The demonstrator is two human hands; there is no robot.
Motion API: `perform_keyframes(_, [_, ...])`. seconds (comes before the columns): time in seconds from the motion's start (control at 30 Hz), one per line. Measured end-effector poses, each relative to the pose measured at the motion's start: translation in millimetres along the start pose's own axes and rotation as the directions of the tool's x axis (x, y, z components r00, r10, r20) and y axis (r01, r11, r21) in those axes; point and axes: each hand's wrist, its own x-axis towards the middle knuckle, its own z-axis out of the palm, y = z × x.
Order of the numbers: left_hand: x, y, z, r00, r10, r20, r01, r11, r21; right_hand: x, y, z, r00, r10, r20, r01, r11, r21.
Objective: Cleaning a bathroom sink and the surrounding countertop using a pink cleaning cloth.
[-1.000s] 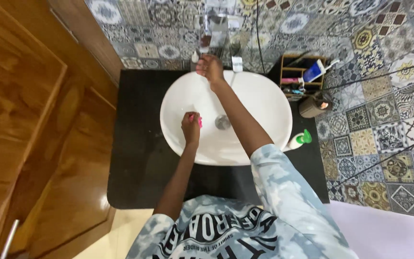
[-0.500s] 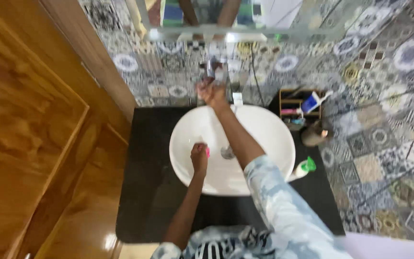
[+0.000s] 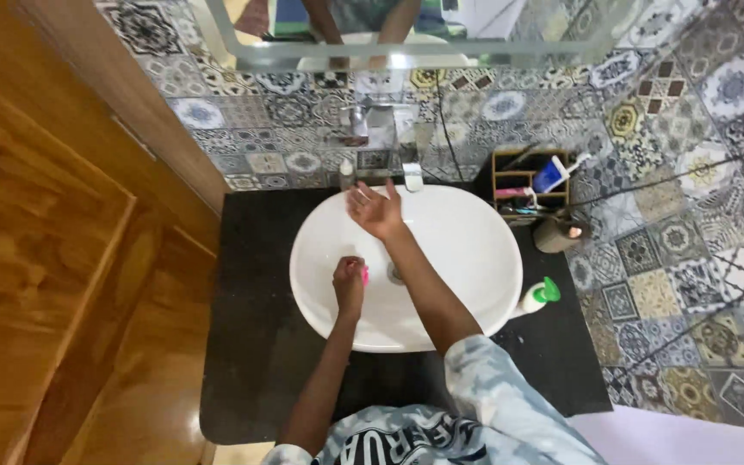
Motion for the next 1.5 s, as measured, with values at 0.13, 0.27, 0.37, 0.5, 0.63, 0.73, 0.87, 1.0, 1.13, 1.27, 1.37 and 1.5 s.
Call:
perform_keyframes(0.13, [-7, 25, 9, 0.997, -0.07, 0.008, 0.07, 0.997, 0.036, -95, -50, -3, 0.995, -0.028, 0.091, 0.003, 0.965, 0.264])
perform_keyframes(0.27, [-14, 31, 9, 0.993, -0.12, 0.006, 0.121, 0.992, -0.021, -204, -67, 123, 0.984, -0.077, 0.162, 0.081, 0.997, -0.017])
perform_keyframes(0.37, [-11, 32, 8, 0.993, -0.092, 0.07, 0.096, 0.994, -0.054, -261, -72, 150, 0.983, -0.119, 0.136, 0.154, 0.947, -0.282])
perform_keyframes(0.5, [-27, 63, 13, 0.984, -0.132, 0.12, 0.131, 0.991, 0.019, -282, -61, 92, 0.932, -0.206, 0.299, 0.3, 0.901, -0.314])
perform_keyframes(0.63, [-43, 76, 15, 0.977, -0.069, 0.202, -0.012, 0.927, 0.375, -295, 9, 25, 0.748, -0.607, 0.268, 0.284, -0.071, -0.956])
perform_keyframes(0.73, [-43, 68, 12, 0.968, 0.018, 0.25, -0.142, 0.861, 0.488, -321, 56, 32, 0.681, -0.606, 0.412, 0.078, -0.499, -0.863])
perform_keyframes(0.87, [-30, 38, 12, 0.94, 0.075, 0.332, -0.247, 0.821, 0.515, -345, 83, 24, 0.616, -0.52, 0.592, 0.073, -0.71, -0.7])
perform_keyframes(1.0, [-29, 71, 39, 0.875, 0.169, 0.454, -0.402, 0.776, 0.485, -350, 95, 60, 0.643, -0.605, 0.469, 0.03, -0.593, -0.805])
perform_keyframes(1.13, [-27, 132, 77, 0.795, 0.346, 0.498, -0.567, 0.715, 0.409, -351, 97, 53, 0.646, -0.611, 0.457, -0.046, -0.628, -0.776])
perform_keyframes(1.27, [-31, 187, 97, 0.736, 0.397, 0.548, -0.631, 0.695, 0.344, -350, 97, 51, 0.625, -0.621, 0.472, -0.034, -0.626, -0.779])
perform_keyframes(1.37, [-41, 216, 105, 0.778, 0.336, 0.531, -0.507, 0.835, 0.215, -352, 98, 51, 0.615, -0.623, 0.482, -0.044, -0.638, -0.769])
perform_keyframes(1.5, [-44, 248, 103, 0.757, 0.382, 0.53, -0.391, 0.915, -0.101, -350, 98, 44, 0.578, -0.615, 0.536, -0.008, -0.662, -0.75])
